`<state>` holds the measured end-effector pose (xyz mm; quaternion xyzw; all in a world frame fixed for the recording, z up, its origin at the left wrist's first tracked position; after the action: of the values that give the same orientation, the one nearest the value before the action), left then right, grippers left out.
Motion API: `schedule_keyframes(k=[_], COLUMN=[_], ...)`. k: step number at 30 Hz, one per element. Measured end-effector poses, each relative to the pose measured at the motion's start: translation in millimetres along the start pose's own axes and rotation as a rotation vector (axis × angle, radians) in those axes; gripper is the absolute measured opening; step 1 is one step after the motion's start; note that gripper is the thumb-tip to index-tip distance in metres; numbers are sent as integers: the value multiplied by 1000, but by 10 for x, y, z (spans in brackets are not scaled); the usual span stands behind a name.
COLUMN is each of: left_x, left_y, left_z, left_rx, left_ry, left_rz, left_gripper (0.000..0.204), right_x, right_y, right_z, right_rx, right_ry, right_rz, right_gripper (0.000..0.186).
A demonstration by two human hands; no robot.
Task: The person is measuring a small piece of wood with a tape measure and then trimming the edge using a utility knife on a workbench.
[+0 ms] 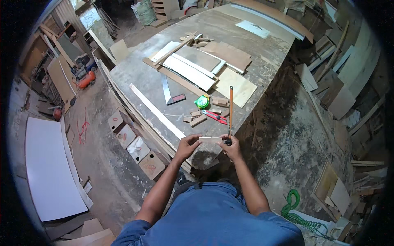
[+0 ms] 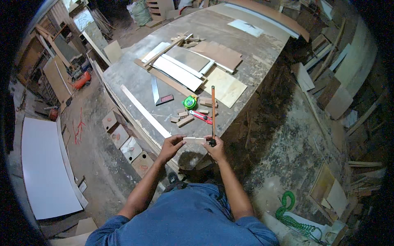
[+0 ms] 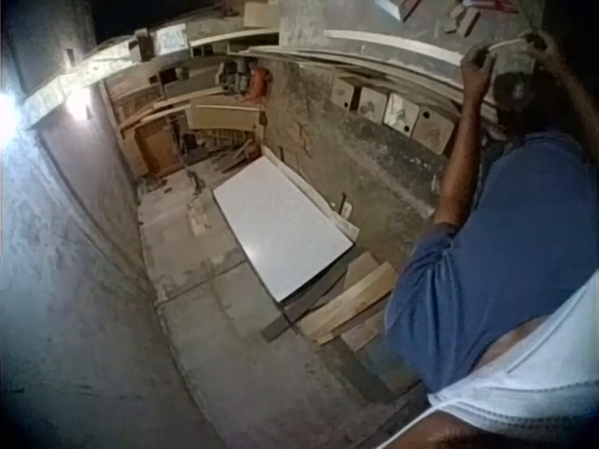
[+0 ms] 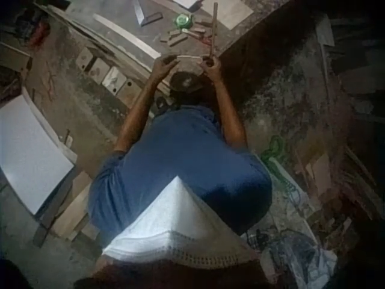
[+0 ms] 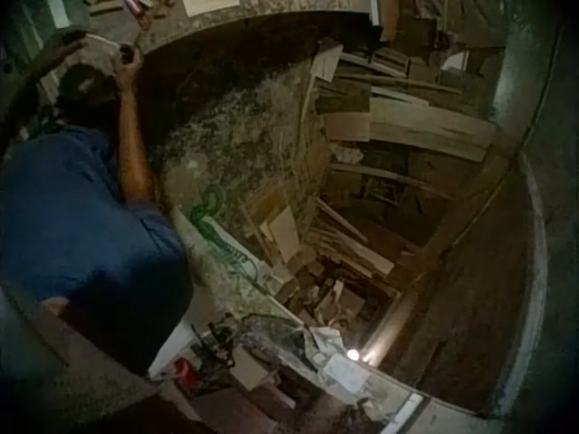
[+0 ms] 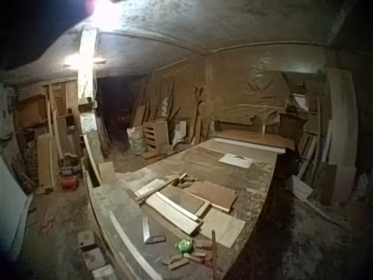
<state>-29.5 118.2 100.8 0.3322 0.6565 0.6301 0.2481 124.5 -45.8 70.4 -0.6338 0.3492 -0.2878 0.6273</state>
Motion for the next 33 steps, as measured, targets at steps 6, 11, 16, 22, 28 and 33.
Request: schedule_keyframes(k=[6,11,16,22,28,33], left_x=[-20,-23,-18,-1,-58,-67], left_y=[19,51,24,-9,44,28], left_z=[-1,-52,-76,-117,-149,-172], left_rx=[4,54,51,52,28,50], left_ry=[-34,-4,-8,5,-15,-35], left_rz=[-19,-69,10,-1,12,-36], left_gripper=[26,27,27,27,27,27], right_x=[18,-6,37,44,78,79], right_y=[1,-93,-19,28,49,20], right_z=[-1,-65,-94,-123,-114,-113], right_rx=[-3,-69,-79,-85,31,45], right_ry=[24,10,8,-12,5,-17], right_rz=[24,71,82,108,52,21], right_gripper=[27,28,28,31,30,28])
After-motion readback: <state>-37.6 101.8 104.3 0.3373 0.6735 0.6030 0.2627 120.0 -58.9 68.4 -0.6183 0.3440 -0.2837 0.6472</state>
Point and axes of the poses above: each hand's wrist, its own z-axis towards the middle knuckle, its own x-axis out of the back of the hand, y = z × x, the point moved 6 cm from there along z, towards the middle knuckle, and after that the axes turned 8 degrees about y, right-handed, at the moved point
